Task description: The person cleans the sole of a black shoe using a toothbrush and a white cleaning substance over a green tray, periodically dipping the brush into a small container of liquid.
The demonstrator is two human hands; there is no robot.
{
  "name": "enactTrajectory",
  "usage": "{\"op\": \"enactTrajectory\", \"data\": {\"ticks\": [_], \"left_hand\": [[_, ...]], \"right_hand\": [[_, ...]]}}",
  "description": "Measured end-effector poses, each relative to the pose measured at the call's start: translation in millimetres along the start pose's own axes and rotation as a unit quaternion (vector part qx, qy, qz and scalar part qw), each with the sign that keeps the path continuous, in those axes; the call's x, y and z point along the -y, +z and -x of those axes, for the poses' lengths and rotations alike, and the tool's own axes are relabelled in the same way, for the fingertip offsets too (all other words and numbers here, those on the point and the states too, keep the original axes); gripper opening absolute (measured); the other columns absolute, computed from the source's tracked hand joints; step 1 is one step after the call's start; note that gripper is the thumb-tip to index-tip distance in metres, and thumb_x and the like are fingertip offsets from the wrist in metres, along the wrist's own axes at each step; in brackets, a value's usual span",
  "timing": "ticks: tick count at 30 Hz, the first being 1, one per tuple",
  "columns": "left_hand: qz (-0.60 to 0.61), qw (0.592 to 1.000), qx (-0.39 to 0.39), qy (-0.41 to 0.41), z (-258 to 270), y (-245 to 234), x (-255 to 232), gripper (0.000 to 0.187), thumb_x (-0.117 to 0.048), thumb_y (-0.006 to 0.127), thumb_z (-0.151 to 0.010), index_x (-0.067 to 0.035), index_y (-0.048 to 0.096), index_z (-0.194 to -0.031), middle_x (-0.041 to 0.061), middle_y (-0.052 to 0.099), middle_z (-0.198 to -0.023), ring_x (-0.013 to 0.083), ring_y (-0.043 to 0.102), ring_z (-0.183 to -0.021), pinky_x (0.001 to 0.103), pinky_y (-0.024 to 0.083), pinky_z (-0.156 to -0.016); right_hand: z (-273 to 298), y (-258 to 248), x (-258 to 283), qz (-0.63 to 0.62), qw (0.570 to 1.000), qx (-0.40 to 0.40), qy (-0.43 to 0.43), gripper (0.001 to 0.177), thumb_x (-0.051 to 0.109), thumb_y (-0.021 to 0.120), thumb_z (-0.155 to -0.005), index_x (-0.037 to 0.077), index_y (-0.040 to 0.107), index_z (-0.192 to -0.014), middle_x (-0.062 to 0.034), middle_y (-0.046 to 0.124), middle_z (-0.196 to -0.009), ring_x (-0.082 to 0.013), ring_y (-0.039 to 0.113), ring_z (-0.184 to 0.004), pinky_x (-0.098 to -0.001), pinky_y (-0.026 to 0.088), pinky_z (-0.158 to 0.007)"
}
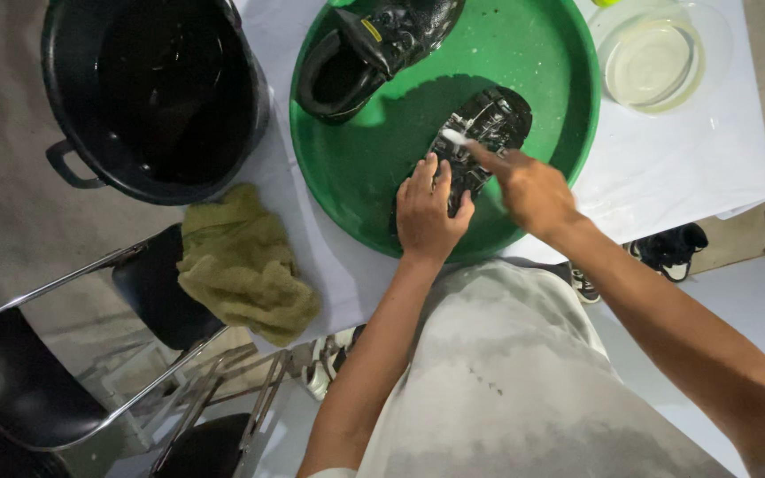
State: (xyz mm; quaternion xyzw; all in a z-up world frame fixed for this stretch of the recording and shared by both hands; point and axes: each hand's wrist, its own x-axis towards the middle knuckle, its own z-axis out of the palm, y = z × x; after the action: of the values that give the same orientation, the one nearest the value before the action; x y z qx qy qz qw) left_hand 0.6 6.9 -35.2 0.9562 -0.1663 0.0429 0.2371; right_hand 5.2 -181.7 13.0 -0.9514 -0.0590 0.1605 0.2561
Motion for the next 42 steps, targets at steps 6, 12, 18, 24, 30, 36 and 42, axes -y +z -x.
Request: {"op": "enactTrajectory", "data": {"ticks": [6, 12, 18, 24, 30, 36, 42], "left_hand": [[-0.021, 1.0, -0.008, 0.013, 2.1, 0.3, -3.1, 0.06, -0.032, 0.077, -0.083, -0.003, 0.063, -0.134, 0.017, 0.057, -0.145, 0.0342, 0.057, -0.133, 0.047, 0.044, -0.109], [-0.013, 1.0, 0.001, 0.008, 0.7, -1.2, -3.7, 0.059, -0.032, 0.077, -0.083, -0.003, 0.065, -0.133, 0.017, 0.057, -0.145, 0.0333, 0.058, -0.132, 0.047, 0.046, -0.109], [-0.005, 1.0, -0.006, 0.008, 2.3, -0.6, -3.3, 0.058, -0.031, 0.077, -0.084, -0.002, 0.064, -0.132, 0.017, 0.056, -0.145, 0.034, 0.057, -0.132, 0.047, 0.046, -0.109], [-0.013, 1.0, -0.013, 0.011, 1.1, 0.8, -2.1, 0.06, -0.031, 0.078, -0.082, -0.002, 0.064, -0.133, 0.017, 0.057, -0.145, 0.0336, 0.058, -0.133, 0.047, 0.045, -0.109], [-0.005, 1.0, 0.0, -0.002, 0.0, 1.2, -2.3, 0.059, -0.032, 0.079, -0.083, -0.003, 0.064, -0.133, 0.017, 0.057, -0.145, 0.0333, 0.058, -0.131, 0.047, 0.046, -0.11], [0.007, 1.0, -0.024, 0.014, 1.7, 1.1, -0.7, 0.061, -0.031, 0.079, -0.082, -0.002, 0.063, -0.133, 0.018, 0.057, -0.145, 0.0341, 0.057, -0.132, 0.047, 0.045, -0.108], [-0.003, 1.0, -0.011, 0.008, 3.1, 1.8, -2.1, 0.061, -0.033, 0.08, -0.082, -0.004, 0.063, -0.134, 0.017, 0.056, -0.145, 0.0335, 0.057, -0.132, 0.048, 0.045, -0.11]], "right_hand": [[3.8, 2.2, -5.8, -0.014, 0.999, 0.002, 0.046, 0.077, -0.004, 0.058, -0.088, 0.031, 0.047, -0.157, -0.021, 0.065, -0.096, -0.0413, 0.068, -0.085, -0.0522, 0.055, -0.077], [-53.8, 5.3, 4.1, -0.051, 0.998, -0.027, 0.022, 0.069, 0.0, 0.059, -0.09, 0.025, 0.05, -0.154, -0.025, 0.065, -0.099, -0.0441, 0.067, -0.085, -0.0528, 0.054, -0.072], [4.8, -10.0, -14.0, -0.034, 0.997, -0.009, 0.061, 0.064, 0.001, 0.057, -0.096, 0.029, 0.053, -0.153, -0.0234, 0.066, -0.096, -0.0423, 0.068, -0.087, -0.0527, 0.053, -0.077], [-33.3, 3.1, 3.2, -0.051, 0.998, -0.015, 0.035, 0.071, -0.004, 0.059, -0.087, 0.025, 0.051, -0.152, -0.0252, 0.066, -0.097, -0.044, 0.067, -0.085, -0.0528, 0.053, -0.073], [-39.1, -1.1, -15.4, -0.248, 0.964, -0.086, -0.043, 0.068, -0.01, 0.051, -0.084, 0.014, 0.055, -0.148, -0.0258, 0.07, -0.108, -0.0342, 0.073, -0.091, -0.0416, 0.056, -0.084], [8.6, -7.5, -33.0, -0.227, 0.96, -0.072, 0.148, 0.049, 0.001, 0.056, -0.103, 0.019, 0.06, -0.148, -0.0265, 0.069, -0.1, -0.0382, 0.07, -0.086, -0.041, 0.055, -0.081], [15.5, -2.9, -31.6, -0.177, 0.976, -0.116, 0.048, 0.053, -0.002, 0.058, -0.098, 0.017, 0.061, -0.147, -0.0259, 0.07, -0.105, -0.0419, 0.07, -0.093, -0.047, 0.054, -0.081]]}}
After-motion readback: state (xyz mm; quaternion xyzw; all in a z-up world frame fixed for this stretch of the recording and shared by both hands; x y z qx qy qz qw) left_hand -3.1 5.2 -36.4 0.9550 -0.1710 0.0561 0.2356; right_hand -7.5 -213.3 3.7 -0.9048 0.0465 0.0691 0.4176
